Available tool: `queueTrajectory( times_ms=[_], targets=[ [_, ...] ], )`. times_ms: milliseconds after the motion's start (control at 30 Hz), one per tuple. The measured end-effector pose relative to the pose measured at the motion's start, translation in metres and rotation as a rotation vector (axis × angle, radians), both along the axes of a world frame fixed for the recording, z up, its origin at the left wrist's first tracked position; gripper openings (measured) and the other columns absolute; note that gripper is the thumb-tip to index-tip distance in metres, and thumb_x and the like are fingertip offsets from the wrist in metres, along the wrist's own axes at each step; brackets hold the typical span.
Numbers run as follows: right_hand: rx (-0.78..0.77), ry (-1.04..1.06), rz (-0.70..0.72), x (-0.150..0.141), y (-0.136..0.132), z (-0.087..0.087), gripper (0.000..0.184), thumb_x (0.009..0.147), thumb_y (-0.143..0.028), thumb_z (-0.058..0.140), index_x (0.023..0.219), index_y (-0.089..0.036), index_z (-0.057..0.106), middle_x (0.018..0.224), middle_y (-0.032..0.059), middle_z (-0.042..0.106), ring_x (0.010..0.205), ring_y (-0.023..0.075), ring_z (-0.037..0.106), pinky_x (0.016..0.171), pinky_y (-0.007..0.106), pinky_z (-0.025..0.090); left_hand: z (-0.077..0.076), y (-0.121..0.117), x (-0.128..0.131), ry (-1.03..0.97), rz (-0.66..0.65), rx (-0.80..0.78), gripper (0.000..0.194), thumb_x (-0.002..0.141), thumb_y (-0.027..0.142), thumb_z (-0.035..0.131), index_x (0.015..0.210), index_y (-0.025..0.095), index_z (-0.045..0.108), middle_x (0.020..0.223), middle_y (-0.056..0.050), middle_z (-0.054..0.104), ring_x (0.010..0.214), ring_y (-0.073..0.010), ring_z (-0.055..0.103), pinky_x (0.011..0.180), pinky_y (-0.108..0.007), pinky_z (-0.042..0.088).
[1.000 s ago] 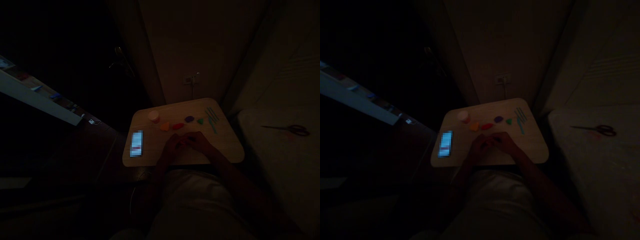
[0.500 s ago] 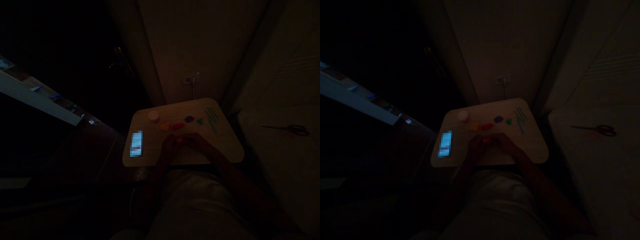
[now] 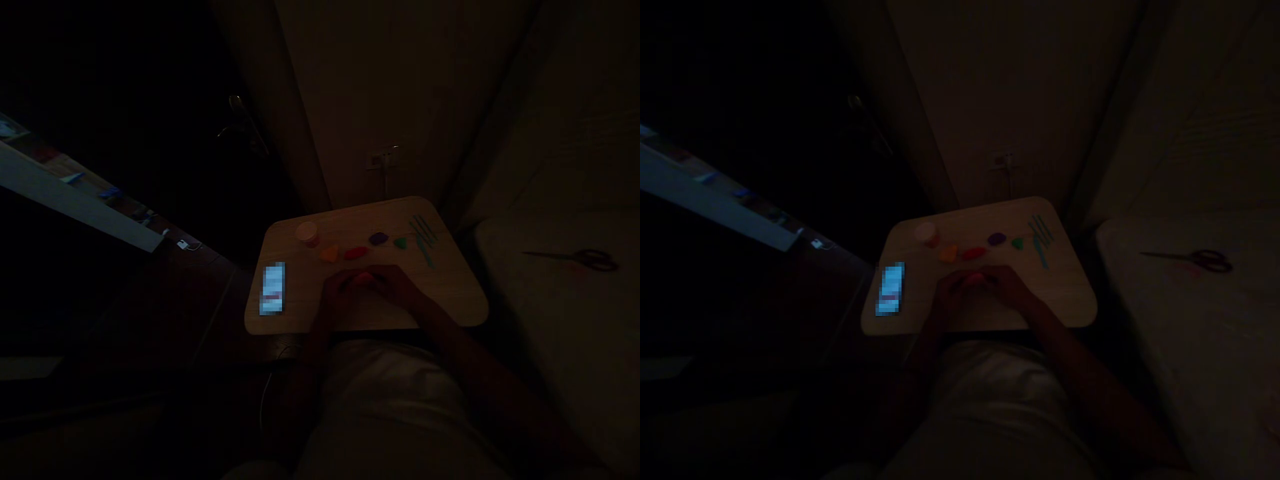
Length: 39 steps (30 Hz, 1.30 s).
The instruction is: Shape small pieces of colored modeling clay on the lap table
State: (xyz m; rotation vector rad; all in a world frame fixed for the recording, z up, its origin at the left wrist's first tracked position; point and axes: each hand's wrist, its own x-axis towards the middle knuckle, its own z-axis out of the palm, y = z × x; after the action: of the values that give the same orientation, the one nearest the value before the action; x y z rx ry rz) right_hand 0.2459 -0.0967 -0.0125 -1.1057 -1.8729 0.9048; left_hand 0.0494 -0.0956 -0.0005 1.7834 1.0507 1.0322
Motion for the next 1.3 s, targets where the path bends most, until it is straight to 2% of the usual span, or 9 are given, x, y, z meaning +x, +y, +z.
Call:
queueTrajectory(
  times_ms=[167, 367, 533, 700, 867, 933, 1067, 1133, 1300],
  targets=[
    [-0.025, 0.030, 0.008, 0.0023, -0.0004, 0.0023, 0.035, 0.099, -0.047, 0.055, 0.106, -0.023, 0.080, 0.103, 0.0052, 0.080, 0.092, 0.0237, 0.073, 0.087, 0.032, 0.054, -0.0008, 0.0004, -0.0034, -0.038, -0.058, -0.035, 0.031, 0.096, 0.041, 0.062, 0.113, 0.019, 0.076, 0.116, -0.009, 0.077, 0.108, -0.0245, 0.072, 0.100, -0.038, 0.056],
    [-0.029, 0.056, -0.016, 0.0026, -0.0015, 0.0031, 0.038, 0.100, -0.049, 0.051, 0.099, -0.023, 0.080, 0.100, 0.0056, 0.080, 0.091, 0.0238, 0.073, 0.085, 0.032, 0.054, -0.0015, 0.0008, -0.0030, -0.044, -0.087, -0.071, 0.033, 0.093, 0.040, 0.066, 0.117, 0.018, 0.073, 0.120, -0.011, 0.076, 0.110, -0.0243, 0.071, 0.099, -0.038, 0.057],
    [-0.036, 0.020, 0.033, 0.0025, -0.0021, 0.0018, 0.046, 0.102, -0.050, 0.043, 0.091, -0.021, 0.076, 0.090, 0.0055, 0.078, 0.082, 0.0212, 0.070, 0.082, 0.031, 0.053, -0.0027, 0.0014, -0.0030, 0.062, -0.077, -0.067, 0.028, 0.085, 0.036, 0.075, 0.104, 0.016, 0.071, 0.097, -0.006, 0.077, 0.089, -0.0196, 0.072, 0.081, -0.031, 0.058],
    [-0.051, 0.044, 0.082, 0.0022, -0.0029, 0.0017, 0.045, 0.101, -0.051, 0.044, 0.092, -0.022, 0.077, 0.101, 0.0059, 0.079, 0.094, 0.0240, 0.072, 0.089, 0.034, 0.053, -0.0026, 0.0002, -0.0026, 0.251, -0.016, 0.022, 0.025, 0.082, 0.039, 0.075, 0.089, 0.017, 0.066, 0.075, 0.000, 0.067, 0.068, -0.0138, 0.061, 0.063, -0.024, 0.048],
    [0.012, -0.166, -0.004, -0.0034, -0.0038, -0.0016, 0.031, 0.088, -0.048, 0.065, 0.096, -0.022, 0.079, 0.092, 0.0072, 0.079, 0.080, 0.0238, 0.071, 0.079, 0.033, 0.052, -0.0051, -0.0022, 0.0011, 0.505, 0.052, 0.217, 0.018, 0.084, 0.033, 0.071, 0.093, 0.019, 0.067, 0.084, -0.005, 0.069, 0.077, -0.0197, 0.062, 0.073, -0.031, 0.050],
    [0.025, -0.195, -0.021, -0.0046, -0.0036, -0.0027, 0.029, 0.089, -0.045, 0.064, 0.096, -0.021, 0.079, 0.091, 0.0071, 0.079, 0.079, 0.0234, 0.071, 0.077, 0.033, 0.052, -0.0052, -0.0033, 0.0025, 0.542, 0.045, 0.247, 0.016, 0.087, 0.032, 0.068, 0.095, 0.019, 0.067, 0.088, -0.006, 0.070, 0.080, -0.0209, 0.063, 0.076, -0.033, 0.050],
    [0.007, -0.088, 0.040, -0.0031, -0.0022, -0.0005, 0.037, 0.100, -0.046, 0.050, 0.107, -0.023, 0.079, 0.104, 0.0062, 0.080, 0.089, 0.0238, 0.073, 0.084, 0.033, 0.052, -0.0025, -0.0050, 0.0042, 0.476, 0.049, 0.187, 0.016, 0.094, 0.034, 0.060, 0.099, 0.019, 0.064, 0.086, -0.004, 0.068, 0.076, -0.0180, 0.061, 0.072, -0.030, 0.049],
    [-0.008, -0.056, 0.057, -0.0014, -0.0016, 0.0016, 0.041, 0.101, -0.049, 0.049, 0.106, -0.023, 0.079, 0.102, 0.0058, 0.080, 0.088, 0.0242, 0.073, 0.083, 0.033, 0.053, -0.0008, -0.0056, 0.0046, 0.418, 0.038, 0.150, 0.017, 0.094, 0.033, 0.061, 0.104, 0.020, 0.063, 0.086, -0.002, 0.068, 0.075, -0.0168, 0.062, 0.072, -0.029, 0.050],
    [-0.023, -0.033, 0.039, 0.0013, -0.0009, 0.0026, 0.044, 0.101, -0.051, 0.047, 0.100, -0.022, 0.080, 0.093, 0.0042, 0.080, 0.081, 0.0229, 0.072, 0.081, 0.032, 0.053, 0.0017, -0.0065, 0.0054, 0.334, -0.006, 0.177, 0.033, 0.092, 0.026, 0.065, 0.124, 0.022, 0.061, 0.110, -0.006, 0.072, 0.095, -0.0198, 0.067, 0.087, -0.033, 0.054]
  ],
)
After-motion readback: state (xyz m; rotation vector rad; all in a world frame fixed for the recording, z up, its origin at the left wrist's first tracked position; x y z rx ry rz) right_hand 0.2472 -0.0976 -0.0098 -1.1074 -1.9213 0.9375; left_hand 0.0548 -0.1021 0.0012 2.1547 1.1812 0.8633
